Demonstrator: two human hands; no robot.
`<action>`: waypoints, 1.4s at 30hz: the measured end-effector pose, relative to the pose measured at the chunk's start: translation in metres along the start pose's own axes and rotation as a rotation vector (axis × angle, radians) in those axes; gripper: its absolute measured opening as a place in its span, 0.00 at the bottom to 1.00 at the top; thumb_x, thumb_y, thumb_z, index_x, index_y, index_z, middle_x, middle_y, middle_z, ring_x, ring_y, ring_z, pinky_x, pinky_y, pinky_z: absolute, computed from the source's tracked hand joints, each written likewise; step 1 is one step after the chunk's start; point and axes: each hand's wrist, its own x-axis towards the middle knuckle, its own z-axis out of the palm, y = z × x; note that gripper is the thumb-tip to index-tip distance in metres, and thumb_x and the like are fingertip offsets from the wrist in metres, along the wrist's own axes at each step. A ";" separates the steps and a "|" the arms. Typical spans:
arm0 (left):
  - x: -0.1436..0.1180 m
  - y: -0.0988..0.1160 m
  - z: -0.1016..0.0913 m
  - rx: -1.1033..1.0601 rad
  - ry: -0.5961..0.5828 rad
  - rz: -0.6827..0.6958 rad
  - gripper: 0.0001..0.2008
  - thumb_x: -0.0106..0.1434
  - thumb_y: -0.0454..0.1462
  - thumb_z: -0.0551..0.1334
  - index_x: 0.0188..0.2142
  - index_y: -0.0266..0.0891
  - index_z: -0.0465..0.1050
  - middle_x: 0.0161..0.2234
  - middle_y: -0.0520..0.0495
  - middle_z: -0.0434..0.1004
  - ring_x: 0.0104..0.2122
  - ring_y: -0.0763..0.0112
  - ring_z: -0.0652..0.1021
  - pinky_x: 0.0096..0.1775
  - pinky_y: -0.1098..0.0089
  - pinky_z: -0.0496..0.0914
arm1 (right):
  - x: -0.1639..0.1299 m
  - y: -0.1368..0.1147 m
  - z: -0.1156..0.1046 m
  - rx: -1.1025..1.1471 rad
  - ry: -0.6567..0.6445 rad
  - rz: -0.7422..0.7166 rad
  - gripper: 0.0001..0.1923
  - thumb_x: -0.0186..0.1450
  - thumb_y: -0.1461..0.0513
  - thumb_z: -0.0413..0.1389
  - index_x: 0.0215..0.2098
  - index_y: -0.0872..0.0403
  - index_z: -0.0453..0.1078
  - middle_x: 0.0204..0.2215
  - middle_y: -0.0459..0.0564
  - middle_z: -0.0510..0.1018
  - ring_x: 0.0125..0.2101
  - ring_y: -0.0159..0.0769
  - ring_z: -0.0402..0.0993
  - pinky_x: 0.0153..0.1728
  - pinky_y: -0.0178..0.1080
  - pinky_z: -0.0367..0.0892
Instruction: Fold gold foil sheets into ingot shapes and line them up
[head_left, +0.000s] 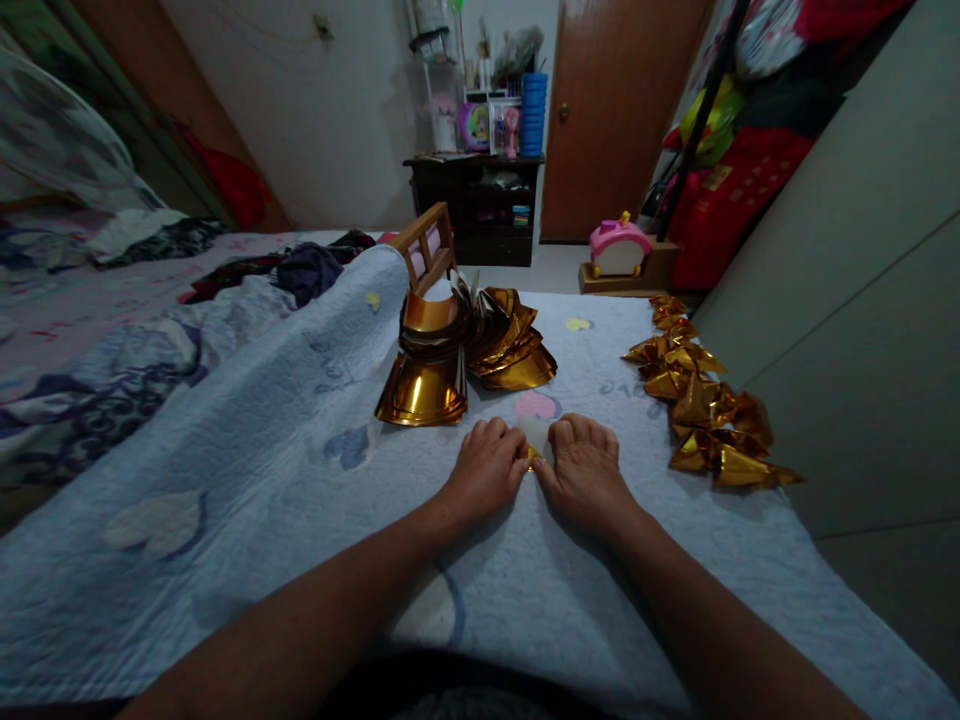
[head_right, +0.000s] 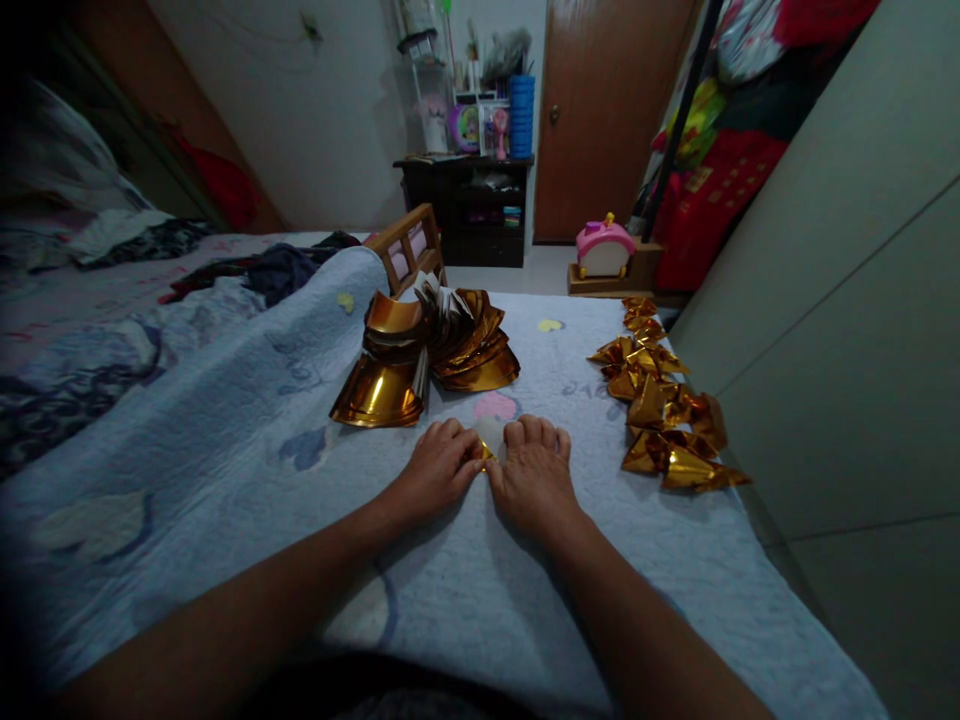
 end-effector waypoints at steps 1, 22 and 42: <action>0.000 0.000 0.000 -0.002 0.000 0.003 0.04 0.68 0.38 0.59 0.37 0.41 0.71 0.41 0.46 0.70 0.44 0.60 0.68 0.46 0.62 0.63 | 0.000 0.001 0.000 0.007 -0.003 0.001 0.14 0.68 0.54 0.54 0.48 0.53 0.65 0.53 0.58 0.71 0.54 0.51 0.62 0.57 0.54 0.52; -0.001 -0.001 -0.001 -0.059 0.022 -0.023 0.07 0.64 0.35 0.61 0.43 0.41 0.69 0.46 0.45 0.68 0.48 0.58 0.68 0.51 0.59 0.65 | 0.004 0.041 -0.005 0.082 -0.125 -0.048 0.30 0.62 0.58 0.56 0.63 0.52 0.62 0.63 0.60 0.66 0.63 0.55 0.58 0.62 0.59 0.52; -0.003 -0.007 0.010 -0.403 0.202 0.294 0.42 0.63 0.25 0.58 0.69 0.53 0.40 0.62 0.40 0.55 0.58 0.58 0.69 0.54 0.58 0.72 | 0.017 0.022 -0.006 0.549 -0.070 -0.064 0.39 0.56 0.63 0.60 0.66 0.55 0.57 0.46 0.56 0.77 0.46 0.46 0.72 0.48 0.47 0.66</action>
